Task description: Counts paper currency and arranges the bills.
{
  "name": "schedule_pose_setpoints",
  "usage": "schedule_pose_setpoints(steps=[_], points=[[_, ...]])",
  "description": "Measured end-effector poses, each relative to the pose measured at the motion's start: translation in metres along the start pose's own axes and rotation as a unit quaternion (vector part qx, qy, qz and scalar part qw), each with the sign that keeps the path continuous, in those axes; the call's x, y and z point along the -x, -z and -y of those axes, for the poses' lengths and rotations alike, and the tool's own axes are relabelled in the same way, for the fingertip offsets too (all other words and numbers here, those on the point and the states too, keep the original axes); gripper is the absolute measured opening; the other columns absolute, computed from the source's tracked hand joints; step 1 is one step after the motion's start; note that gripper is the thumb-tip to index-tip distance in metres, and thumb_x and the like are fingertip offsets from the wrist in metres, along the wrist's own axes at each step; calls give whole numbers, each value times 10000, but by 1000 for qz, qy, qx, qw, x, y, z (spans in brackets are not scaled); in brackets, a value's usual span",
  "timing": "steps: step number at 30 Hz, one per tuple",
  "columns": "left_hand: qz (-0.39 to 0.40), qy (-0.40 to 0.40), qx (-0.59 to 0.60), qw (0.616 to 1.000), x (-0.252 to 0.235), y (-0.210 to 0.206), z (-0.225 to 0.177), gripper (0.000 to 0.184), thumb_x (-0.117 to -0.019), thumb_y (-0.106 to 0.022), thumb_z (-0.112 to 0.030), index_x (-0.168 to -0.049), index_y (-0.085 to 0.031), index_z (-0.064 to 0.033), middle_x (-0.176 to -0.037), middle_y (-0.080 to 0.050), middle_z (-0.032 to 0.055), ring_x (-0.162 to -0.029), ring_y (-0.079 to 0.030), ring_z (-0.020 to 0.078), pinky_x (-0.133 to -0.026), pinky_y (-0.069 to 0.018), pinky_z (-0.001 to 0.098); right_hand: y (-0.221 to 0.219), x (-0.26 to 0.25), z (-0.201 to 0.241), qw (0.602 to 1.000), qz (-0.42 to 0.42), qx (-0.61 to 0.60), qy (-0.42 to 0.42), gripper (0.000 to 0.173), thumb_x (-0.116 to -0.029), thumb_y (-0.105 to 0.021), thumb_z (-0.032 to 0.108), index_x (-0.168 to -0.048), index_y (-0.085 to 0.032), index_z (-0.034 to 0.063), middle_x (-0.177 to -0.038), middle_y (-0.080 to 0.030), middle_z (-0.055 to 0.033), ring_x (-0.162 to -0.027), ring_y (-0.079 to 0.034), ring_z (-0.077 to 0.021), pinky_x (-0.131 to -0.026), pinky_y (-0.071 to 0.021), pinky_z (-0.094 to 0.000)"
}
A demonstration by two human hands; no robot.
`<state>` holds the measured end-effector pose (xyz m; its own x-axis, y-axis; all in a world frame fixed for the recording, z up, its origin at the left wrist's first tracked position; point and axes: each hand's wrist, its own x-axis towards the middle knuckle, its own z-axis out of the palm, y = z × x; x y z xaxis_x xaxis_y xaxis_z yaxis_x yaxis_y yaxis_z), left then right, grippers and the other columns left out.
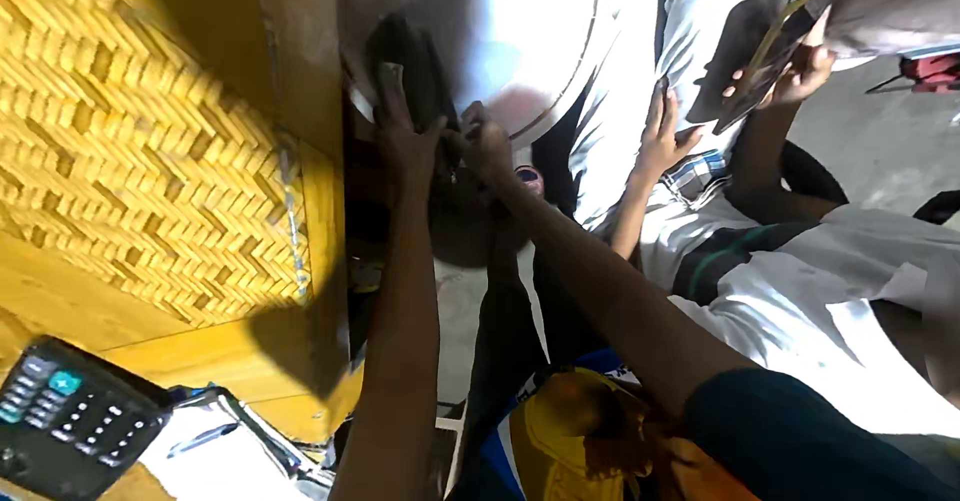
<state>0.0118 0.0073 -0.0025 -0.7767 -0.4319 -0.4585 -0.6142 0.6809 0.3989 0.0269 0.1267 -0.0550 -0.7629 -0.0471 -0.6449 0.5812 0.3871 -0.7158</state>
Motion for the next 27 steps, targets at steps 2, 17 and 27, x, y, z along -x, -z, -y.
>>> schedule_pose_setpoints(steps=[2,17,27], points=[[16,54,-109,992,-5,10,-10,707,-925,-735,-243,-1483,-427,62,-1386,-574,283,-1286,-575,391,-1084,-444,526,-2,-17,10,999,-17,46,20,328,-975,-660,149,-1263,-641,-7,-1175,-695,-216,-1102,-677,-362,-947,-536,-528],[-31,119,-51,991,25,39,0,621,-945,-727,-307,-1422,-516,29,-1332,-619,252,-1262,-591,372,-1071,-446,546,26,1,12,996,-30,24,75,445,-887,-738,113,-1290,-605,-20,-1023,-711,-206,-957,-703,-350,-866,-561,-512],[-99,116,93,984,30,27,11,477,-962,-705,-251,-1346,-594,10,-1266,-665,188,-1174,-636,241,-1038,-480,405,9,20,73,965,117,230,51,450,-1003,-593,47,-1428,-508,-72,-1382,-555,-314,-1262,-578,-454,-1059,-482,-534]])
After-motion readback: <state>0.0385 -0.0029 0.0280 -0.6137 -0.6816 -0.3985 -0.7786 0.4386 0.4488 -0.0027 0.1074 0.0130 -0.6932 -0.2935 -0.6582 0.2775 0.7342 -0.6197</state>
